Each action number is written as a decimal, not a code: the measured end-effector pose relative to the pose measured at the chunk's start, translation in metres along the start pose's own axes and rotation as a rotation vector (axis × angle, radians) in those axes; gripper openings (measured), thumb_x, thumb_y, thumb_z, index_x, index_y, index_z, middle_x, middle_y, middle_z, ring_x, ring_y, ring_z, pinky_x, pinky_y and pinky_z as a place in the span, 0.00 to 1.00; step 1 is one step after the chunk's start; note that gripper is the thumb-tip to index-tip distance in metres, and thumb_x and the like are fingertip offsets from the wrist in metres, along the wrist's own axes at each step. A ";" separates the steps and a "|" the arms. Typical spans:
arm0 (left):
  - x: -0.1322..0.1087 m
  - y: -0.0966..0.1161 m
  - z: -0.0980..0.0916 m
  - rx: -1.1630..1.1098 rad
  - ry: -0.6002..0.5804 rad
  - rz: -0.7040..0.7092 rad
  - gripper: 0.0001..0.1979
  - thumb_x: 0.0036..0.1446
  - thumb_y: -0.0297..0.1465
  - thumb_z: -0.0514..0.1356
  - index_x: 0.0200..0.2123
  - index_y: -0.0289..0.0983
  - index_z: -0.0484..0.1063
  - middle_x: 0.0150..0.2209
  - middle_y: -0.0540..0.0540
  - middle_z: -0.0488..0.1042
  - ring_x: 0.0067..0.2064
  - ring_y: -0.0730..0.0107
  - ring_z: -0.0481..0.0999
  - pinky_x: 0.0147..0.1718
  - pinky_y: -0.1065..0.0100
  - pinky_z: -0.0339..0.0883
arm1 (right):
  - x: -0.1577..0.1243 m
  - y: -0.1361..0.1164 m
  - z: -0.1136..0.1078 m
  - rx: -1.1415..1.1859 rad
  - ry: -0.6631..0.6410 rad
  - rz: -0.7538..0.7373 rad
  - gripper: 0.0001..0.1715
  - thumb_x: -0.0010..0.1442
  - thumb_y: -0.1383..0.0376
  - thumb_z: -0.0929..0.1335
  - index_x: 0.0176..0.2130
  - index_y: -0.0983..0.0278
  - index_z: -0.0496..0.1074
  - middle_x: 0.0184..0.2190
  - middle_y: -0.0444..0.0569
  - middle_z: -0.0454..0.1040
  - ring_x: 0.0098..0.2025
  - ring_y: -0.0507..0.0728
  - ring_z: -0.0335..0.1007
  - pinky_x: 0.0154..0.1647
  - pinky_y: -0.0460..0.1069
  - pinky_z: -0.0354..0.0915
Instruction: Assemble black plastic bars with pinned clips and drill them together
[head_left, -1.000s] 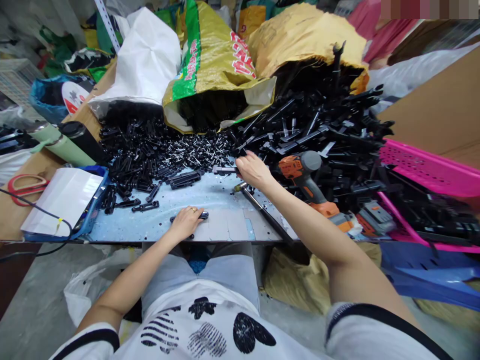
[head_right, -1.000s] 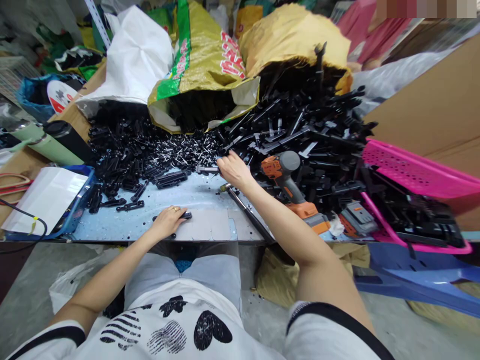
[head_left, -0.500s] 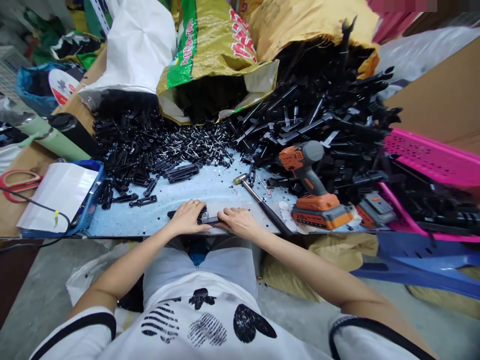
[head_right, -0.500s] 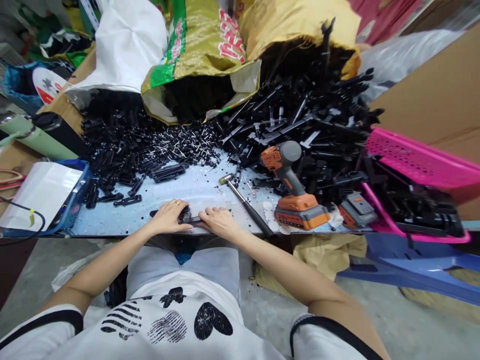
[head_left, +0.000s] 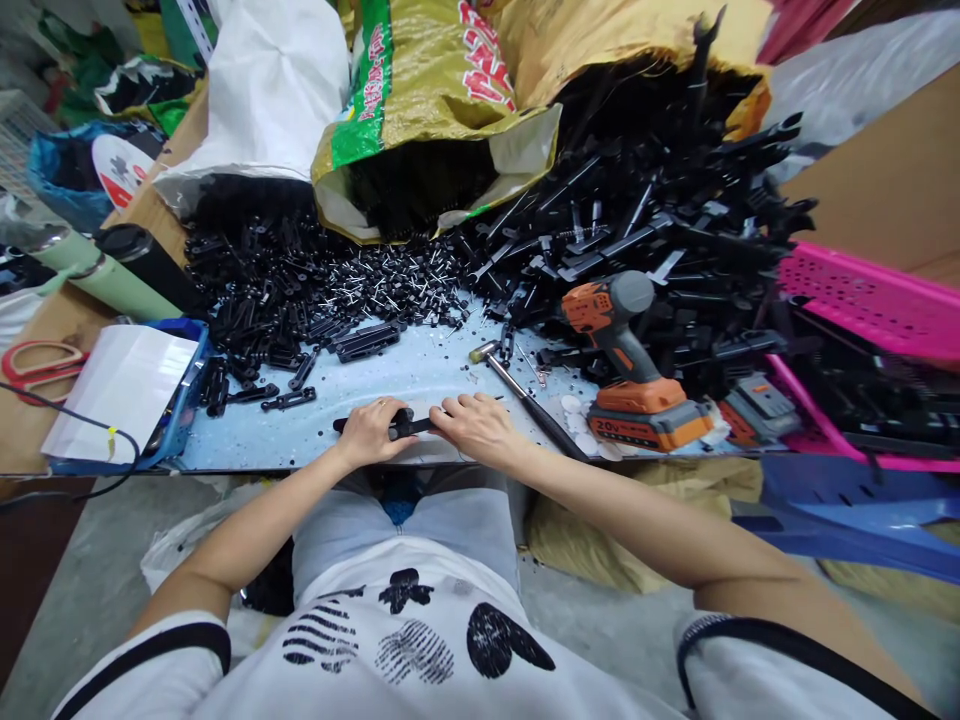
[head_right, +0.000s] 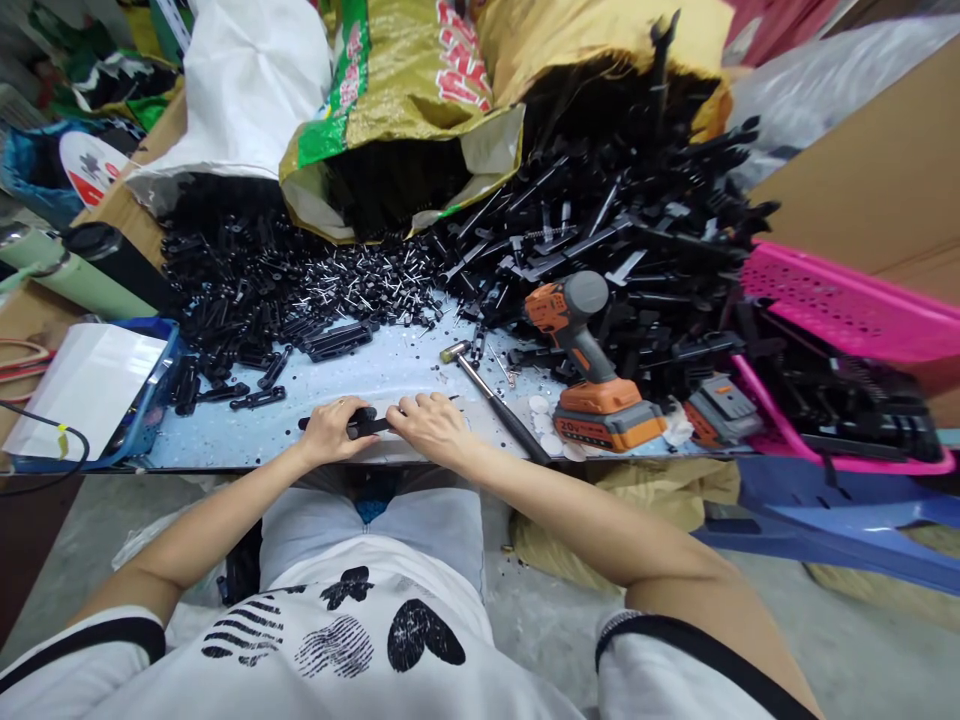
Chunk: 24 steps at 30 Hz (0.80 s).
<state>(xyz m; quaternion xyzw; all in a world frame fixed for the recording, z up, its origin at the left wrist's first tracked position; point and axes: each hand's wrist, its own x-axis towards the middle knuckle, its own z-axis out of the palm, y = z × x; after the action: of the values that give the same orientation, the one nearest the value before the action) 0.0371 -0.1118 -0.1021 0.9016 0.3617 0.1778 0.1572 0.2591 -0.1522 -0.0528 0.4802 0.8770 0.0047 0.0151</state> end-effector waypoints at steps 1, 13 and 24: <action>0.001 0.000 0.000 0.009 -0.020 -0.014 0.24 0.54 0.49 0.57 0.46 0.38 0.65 0.40 0.43 0.74 0.43 0.60 0.74 0.40 0.62 0.67 | 0.001 0.005 0.003 0.007 -0.004 -0.011 0.15 0.67 0.59 0.58 0.44 0.61 0.68 0.35 0.53 0.72 0.36 0.57 0.65 0.33 0.50 0.49; 0.188 -0.025 0.025 0.220 -0.057 -0.154 0.14 0.59 0.20 0.48 0.44 0.29 0.70 0.46 0.33 0.70 0.51 0.53 0.65 0.46 0.55 0.60 | -0.032 0.038 0.054 0.201 0.120 0.078 0.20 0.64 0.52 0.61 0.41 0.64 0.71 0.37 0.53 0.72 0.41 0.58 0.65 0.41 0.50 0.57; 0.119 -0.018 0.002 -0.086 0.318 -0.157 0.13 0.63 0.29 0.50 0.45 0.35 0.71 0.42 0.41 0.74 0.44 0.66 0.73 0.45 0.65 0.67 | 0.097 0.136 0.049 0.235 0.079 0.608 0.15 0.62 0.64 0.62 0.47 0.66 0.69 0.45 0.57 0.72 0.47 0.60 0.67 0.44 0.50 0.62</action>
<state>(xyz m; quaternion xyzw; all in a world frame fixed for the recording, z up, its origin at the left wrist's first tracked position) 0.1076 -0.0154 -0.0864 0.8235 0.4434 0.3205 0.1501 0.3231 0.0024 -0.1010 0.7178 0.6881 -0.0736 -0.0766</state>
